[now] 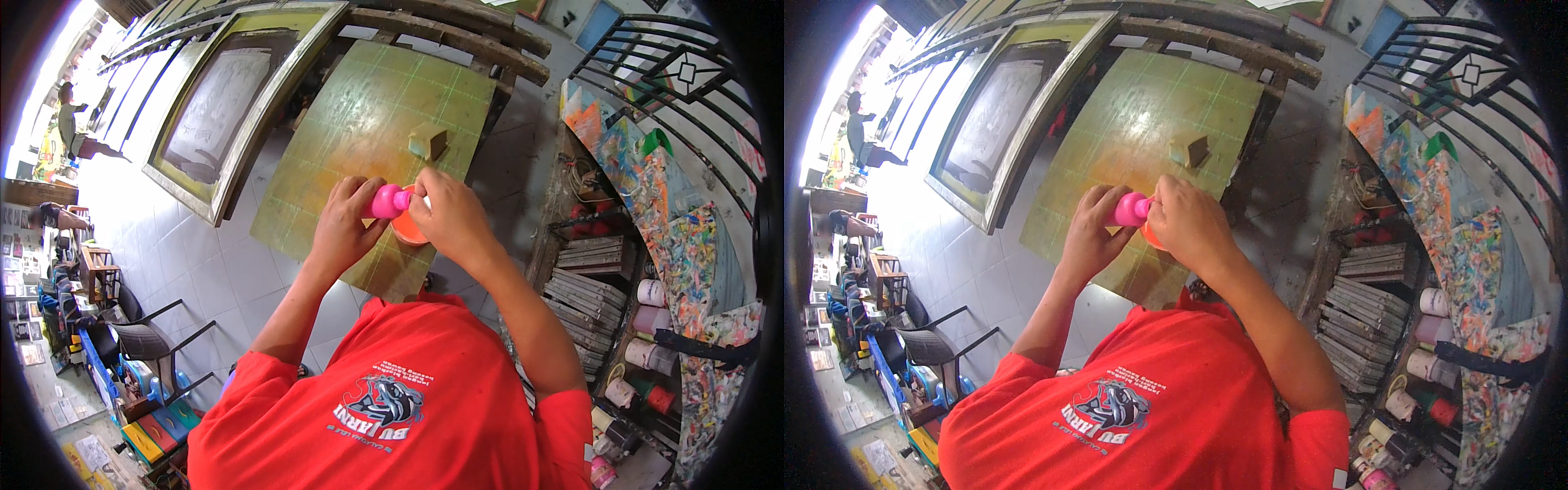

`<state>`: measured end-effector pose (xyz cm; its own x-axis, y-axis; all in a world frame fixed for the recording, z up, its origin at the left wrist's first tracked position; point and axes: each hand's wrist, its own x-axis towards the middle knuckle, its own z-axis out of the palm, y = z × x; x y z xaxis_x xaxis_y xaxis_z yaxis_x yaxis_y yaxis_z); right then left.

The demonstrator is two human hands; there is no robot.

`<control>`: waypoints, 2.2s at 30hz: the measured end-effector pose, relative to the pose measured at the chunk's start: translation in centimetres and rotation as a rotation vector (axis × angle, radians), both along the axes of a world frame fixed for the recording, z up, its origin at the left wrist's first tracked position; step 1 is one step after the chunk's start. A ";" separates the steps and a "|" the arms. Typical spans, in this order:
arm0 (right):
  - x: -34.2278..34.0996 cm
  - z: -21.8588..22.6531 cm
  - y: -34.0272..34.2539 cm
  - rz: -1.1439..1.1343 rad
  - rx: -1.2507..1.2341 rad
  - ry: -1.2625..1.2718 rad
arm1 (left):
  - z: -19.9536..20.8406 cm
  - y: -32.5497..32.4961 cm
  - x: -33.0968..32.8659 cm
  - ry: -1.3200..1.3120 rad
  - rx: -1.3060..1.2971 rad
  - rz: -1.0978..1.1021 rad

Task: The person prepares screen printing inks by selecting and mixing pigments. They open a pink container, pour its contents into a small cup, and then add a dark pigment from another container. The person uses a spatula to stir the mixture in the cup.

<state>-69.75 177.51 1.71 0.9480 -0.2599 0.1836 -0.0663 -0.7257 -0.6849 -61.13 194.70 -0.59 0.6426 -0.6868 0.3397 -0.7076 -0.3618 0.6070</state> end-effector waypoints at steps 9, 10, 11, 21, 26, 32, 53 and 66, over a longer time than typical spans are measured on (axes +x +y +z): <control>-0.6 0.1 -1.5 -0.003 0.115 0.073 | 0.2 0.3 -0.4 -0.018 0.093 0.034; -0.8 0.0 -1.7 -0.008 0.124 0.102 | 0.4 0.3 -0.4 -0.026 0.110 0.028; -1.0 -0.1 -2.0 -0.014 0.132 0.130 | 0.7 0.3 -0.2 -0.035 0.126 0.021; -1.5 0.3 -2.3 -0.048 -0.022 0.181 | 1.6 0.3 0.6 -0.098 0.191 -0.010; -1.7 -0.5 -2.4 -0.027 -0.130 0.110 | 1.8 0.2 0.7 -0.116 0.210 -0.018; -1.7 -1.0 -2.2 -0.056 -0.185 0.061 | 1.8 0.1 0.9 -0.160 0.231 -0.042; -2.2 -0.7 -2.2 -0.085 -0.163 0.081 | 2.9 -0.8 1.3 -0.338 0.327 -0.085; -2.6 -0.7 -2.2 -0.062 -0.149 0.109 | 3.0 -1.2 1.7 -0.432 0.387 -0.156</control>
<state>-72.36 175.36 1.03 0.9475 -0.2958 0.1217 -0.1818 -0.8110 -0.5561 -59.40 193.51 2.45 0.3838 -0.8877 0.2543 -0.9234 -0.3713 0.0978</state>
